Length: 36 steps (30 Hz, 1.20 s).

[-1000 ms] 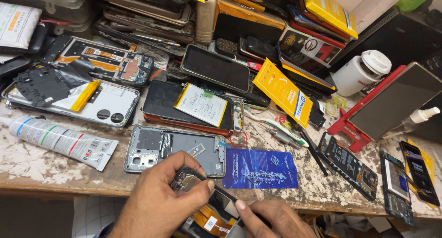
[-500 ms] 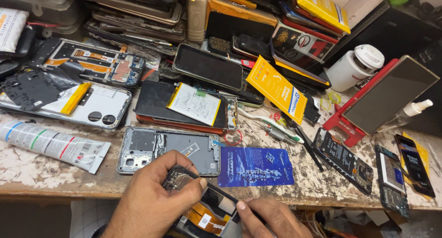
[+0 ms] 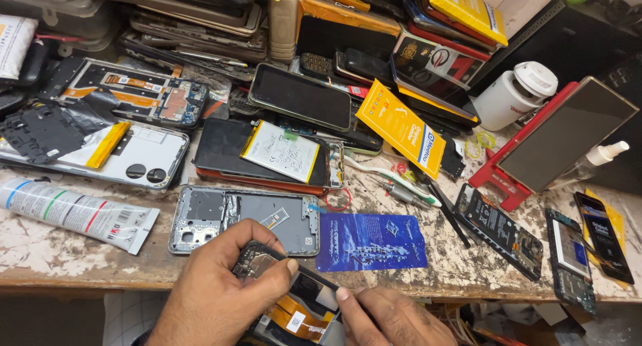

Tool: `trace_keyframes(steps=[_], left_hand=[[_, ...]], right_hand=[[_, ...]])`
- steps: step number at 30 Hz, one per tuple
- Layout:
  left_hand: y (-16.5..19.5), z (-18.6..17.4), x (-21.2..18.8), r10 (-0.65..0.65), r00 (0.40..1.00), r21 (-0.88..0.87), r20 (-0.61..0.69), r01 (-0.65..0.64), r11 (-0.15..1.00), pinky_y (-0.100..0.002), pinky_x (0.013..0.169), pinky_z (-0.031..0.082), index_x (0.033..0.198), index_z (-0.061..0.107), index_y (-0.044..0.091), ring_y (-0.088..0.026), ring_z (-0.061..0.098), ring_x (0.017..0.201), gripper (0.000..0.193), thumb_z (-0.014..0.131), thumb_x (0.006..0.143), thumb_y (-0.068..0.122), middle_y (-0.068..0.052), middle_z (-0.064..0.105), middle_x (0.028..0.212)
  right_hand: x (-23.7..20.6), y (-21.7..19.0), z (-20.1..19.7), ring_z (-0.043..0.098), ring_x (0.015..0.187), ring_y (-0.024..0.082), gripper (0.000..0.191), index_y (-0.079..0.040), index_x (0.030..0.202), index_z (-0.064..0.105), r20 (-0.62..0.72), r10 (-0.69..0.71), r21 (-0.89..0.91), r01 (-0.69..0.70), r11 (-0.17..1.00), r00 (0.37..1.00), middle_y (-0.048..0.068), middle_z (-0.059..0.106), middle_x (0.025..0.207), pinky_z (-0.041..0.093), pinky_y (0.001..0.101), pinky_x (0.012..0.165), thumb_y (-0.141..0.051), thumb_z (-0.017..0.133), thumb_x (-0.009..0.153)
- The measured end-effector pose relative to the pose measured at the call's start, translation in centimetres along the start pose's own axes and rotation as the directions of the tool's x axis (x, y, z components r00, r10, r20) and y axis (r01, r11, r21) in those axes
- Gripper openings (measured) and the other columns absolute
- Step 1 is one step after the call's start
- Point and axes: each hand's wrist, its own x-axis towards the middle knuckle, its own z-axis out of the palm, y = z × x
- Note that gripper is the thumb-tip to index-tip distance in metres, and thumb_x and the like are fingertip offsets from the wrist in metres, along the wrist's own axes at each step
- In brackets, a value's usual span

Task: The person works on a disassembled smartphone at a cluttered repair bench. They connect and disconnect internal ribbon cables, then place a battery into the phone chassis and press it into place. The person continues to adjust internal components and connectors by hand.

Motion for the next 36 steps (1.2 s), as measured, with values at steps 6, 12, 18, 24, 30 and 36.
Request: trace_keyframes(steps=[6, 12, 18, 24, 30, 36], left_hand=[[0.4, 0.2, -0.1, -0.044, 0.999, -0.017, -0.031, 0.044, 0.999, -0.025, 0.057, 0.054, 0.094, 0.068, 0.003, -0.007, 0.061, 0.068, 0.025, 0.083, 0.081, 0.017, -0.004, 0.071, 0.072], [1.2, 0.4, -0.1, -0.078, 0.995, -0.025, -0.064, 0.076, 0.997, -0.025, 0.054, 0.052, 0.092, 0.069, 0.004, -0.007, 0.061, 0.063, 0.024, 0.083, 0.078, 0.017, -0.004, 0.069, 0.068], [1.5, 1.0, -0.2, -0.04, 0.999, -0.008, -0.032, 0.04, 0.999, -0.024, 0.054, 0.051, 0.092, 0.069, 0.004, -0.005, 0.059, 0.065, 0.023, 0.082, 0.076, 0.015, -0.002, 0.067, 0.07], [1.8, 1.2, -0.4, -0.064, 0.997, 0.044, -0.054, 0.066, 0.997, -0.024, 0.054, 0.057, 0.095, 0.068, 0.006, -0.005, 0.063, 0.068, 0.028, 0.083, 0.076, 0.02, -0.002, 0.071, 0.075], [0.5, 1.3, -0.6, 0.027, 0.998, 0.072, -0.063, -0.022, 0.997, -0.026, 0.055, 0.061, 0.096, 0.068, 0.005, -0.005, 0.062, 0.073, 0.027, 0.083, 0.078, 0.019, -0.004, 0.071, 0.077], [-1.3, 1.2, -0.3, 0.134, 0.991, 0.025, -0.023, -0.134, 0.991, -0.026, 0.062, 0.066, 0.095, 0.068, 0.003, -0.005, 0.064, 0.08, 0.024, 0.083, 0.082, 0.016, -0.003, 0.073, 0.082]], right_hand=[[0.2, -0.5, 0.0, 0.073, 0.091, 0.022, 0.051, -0.016, 0.126, 0.069, 0.01, 0.0, -0.084, 0.001, 0.996, 1.0, 0.004, 0.068, 0.099, 0.061, 0.0413, 0.075, -0.016, 0.077, 0.076], [1.1, 0.4, -0.1, 0.073, 0.095, 0.021, 0.042, -0.011, 0.119, 0.074, 0.027, -0.031, 0.127, 0.028, 0.991, 0.999, 0.008, 0.07, 0.104, 0.062, 0.0327, 0.076, -0.015, 0.082, 0.078], [1.9, 1.4, -0.6, 0.078, 0.101, 0.019, 0.011, -0.004, 0.093, 0.076, 0.153, 0.279, 0.717, -0.301, 0.628, 0.948, 0.008, 0.078, 0.104, 0.059, 0.0312, 0.087, -0.003, 0.082, 0.084], [3.1, 1.9, 0.8, 0.07, 0.092, 0.015, 0.017, -0.001, 0.081, 0.063, 0.578, 0.411, 0.778, -0.628, -0.017, 0.705, 0.012, 0.072, 0.096, 0.059, 0.0316, 0.084, 0.0, 0.08, 0.081], [4.0, 1.7, -0.2, 0.064, 0.084, 0.013, 0.026, -0.002, 0.08, 0.057, 0.706, 0.42, 0.674, -0.723, -0.151, 0.57, 0.009, 0.068, 0.089, 0.056, 0.0292, 0.08, -0.001, 0.082, 0.08], [4.7, 1.0, -0.5, 0.062, 0.085, 0.011, 0.035, -0.006, 0.089, 0.051, 0.657, 0.466, 0.712, -0.691, -0.124, 0.593, 0.005, 0.065, 0.088, 0.052, 0.0281, 0.076, 0.0, 0.083, 0.077]])
